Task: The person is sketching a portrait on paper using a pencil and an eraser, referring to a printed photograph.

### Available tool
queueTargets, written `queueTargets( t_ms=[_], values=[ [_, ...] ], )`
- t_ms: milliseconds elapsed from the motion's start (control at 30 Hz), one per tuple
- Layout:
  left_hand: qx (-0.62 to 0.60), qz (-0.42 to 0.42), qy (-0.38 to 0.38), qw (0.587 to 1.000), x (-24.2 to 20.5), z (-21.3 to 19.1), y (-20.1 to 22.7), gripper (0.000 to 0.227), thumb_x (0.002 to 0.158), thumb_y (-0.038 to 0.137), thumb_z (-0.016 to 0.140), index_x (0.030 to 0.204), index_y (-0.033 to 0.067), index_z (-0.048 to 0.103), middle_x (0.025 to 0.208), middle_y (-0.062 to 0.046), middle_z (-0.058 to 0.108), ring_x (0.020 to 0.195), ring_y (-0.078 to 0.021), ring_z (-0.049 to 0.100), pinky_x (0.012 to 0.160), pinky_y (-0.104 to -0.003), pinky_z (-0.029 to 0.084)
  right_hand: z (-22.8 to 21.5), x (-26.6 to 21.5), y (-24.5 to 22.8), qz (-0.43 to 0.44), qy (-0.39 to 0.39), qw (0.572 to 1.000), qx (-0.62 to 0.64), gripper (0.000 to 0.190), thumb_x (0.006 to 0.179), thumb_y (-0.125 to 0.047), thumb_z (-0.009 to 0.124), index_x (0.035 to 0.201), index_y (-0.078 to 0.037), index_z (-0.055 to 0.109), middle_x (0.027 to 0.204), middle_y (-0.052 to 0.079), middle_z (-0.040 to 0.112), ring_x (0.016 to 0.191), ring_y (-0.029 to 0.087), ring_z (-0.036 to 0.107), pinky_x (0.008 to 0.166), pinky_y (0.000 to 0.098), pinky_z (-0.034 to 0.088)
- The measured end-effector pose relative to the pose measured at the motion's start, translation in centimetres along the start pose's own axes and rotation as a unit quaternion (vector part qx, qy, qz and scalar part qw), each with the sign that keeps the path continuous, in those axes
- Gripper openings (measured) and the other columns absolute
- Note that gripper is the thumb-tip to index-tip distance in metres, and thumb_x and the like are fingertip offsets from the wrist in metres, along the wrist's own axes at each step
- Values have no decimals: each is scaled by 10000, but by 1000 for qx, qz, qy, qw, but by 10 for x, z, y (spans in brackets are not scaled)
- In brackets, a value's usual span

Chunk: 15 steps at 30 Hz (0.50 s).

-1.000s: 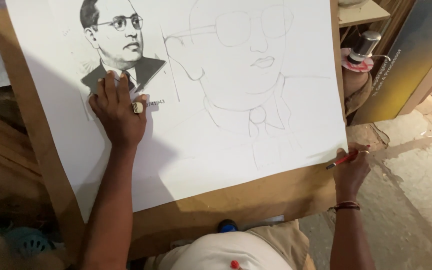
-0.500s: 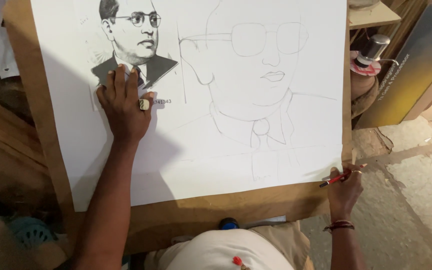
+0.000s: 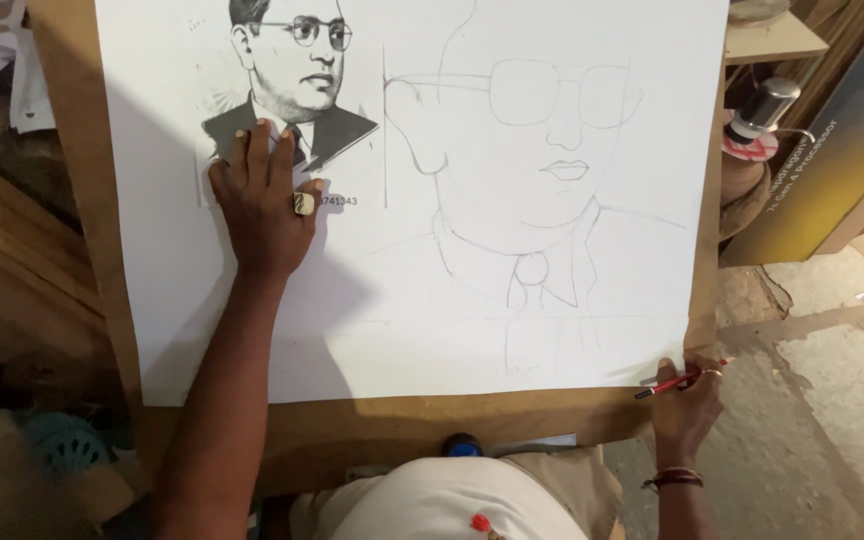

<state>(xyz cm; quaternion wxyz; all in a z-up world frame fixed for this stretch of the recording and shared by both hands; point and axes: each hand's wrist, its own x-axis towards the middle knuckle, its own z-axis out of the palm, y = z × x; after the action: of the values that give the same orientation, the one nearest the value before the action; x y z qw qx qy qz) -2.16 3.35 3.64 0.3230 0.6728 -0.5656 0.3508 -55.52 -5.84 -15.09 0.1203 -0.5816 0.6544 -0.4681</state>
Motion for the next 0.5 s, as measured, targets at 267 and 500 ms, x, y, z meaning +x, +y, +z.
queueTargets(
  t_ms=[267, 500],
  values=[
    [13, -18, -40, 999, -24, 3, -1, 553, 1064, 361, 663, 1474, 5, 558, 1575, -231, 448, 1449, -449, 407, 1123, -653, 279, -1, -16, 21, -21, 3, 1000, 7, 299, 965, -127, 785, 1155, 22, 610, 1030, 181, 704, 931, 307, 703, 832, 422, 543],
    [27, -19, -41, 999, -42, -3, 3, 558, 1109, 388, 645, 1509, 16, 531, 1601, -216, 412, 1482, -430, 379, 1146, -666, 270, -7, -24, 30, -23, -17, 999, -30, 311, 980, -137, 792, 1148, 44, 604, 1001, 205, 691, 885, 321, 701, 774, 425, 545]
  ],
)
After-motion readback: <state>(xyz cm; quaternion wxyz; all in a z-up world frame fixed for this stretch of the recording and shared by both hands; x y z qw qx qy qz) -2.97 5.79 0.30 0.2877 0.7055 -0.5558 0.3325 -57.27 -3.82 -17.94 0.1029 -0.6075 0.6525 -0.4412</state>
